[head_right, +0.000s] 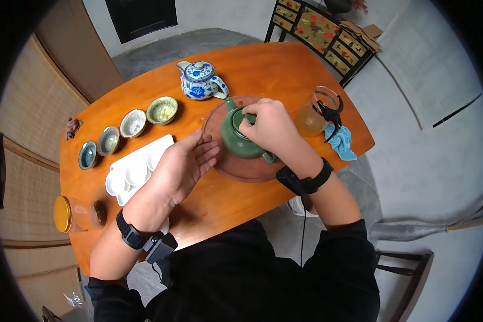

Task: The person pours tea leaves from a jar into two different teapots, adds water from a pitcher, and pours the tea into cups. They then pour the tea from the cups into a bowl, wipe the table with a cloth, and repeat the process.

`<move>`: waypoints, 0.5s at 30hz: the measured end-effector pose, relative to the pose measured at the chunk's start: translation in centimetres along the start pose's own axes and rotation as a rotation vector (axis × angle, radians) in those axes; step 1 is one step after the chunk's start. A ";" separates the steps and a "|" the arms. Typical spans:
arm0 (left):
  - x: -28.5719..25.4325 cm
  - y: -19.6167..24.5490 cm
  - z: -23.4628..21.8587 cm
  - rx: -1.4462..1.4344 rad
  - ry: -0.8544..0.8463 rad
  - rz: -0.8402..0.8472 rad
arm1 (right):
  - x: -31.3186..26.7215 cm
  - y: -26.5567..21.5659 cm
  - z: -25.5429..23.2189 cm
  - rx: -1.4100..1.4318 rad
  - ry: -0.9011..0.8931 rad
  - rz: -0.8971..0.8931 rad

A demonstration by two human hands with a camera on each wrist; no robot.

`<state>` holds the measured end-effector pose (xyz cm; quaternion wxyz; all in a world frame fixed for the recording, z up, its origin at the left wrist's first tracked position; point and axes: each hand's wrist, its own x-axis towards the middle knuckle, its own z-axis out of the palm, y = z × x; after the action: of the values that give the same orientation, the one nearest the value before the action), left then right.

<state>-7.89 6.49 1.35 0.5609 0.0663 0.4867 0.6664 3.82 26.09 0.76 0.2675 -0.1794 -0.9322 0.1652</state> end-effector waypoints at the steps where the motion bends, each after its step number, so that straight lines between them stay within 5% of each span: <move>1: 0.0 0.0 -0.1 -0.002 -0.003 0.002 | 0.1 0.0 -0.1 -0.005 -0.008 0.010; 6: -0.1 0.0 -0.2 -0.011 -0.010 0.010 | 0.7 -1.9 -1.6 0.075 -0.146 0.222; 15: -0.3 -0.1 -0.4 -0.010 -0.003 0.008 | 0.4 -1.6 -2.2 0.064 -0.023 0.163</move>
<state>-7.96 6.05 1.22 0.5594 0.0663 0.4821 0.6710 4.40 25.32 3.36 0.2479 -0.2441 -0.9118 0.2181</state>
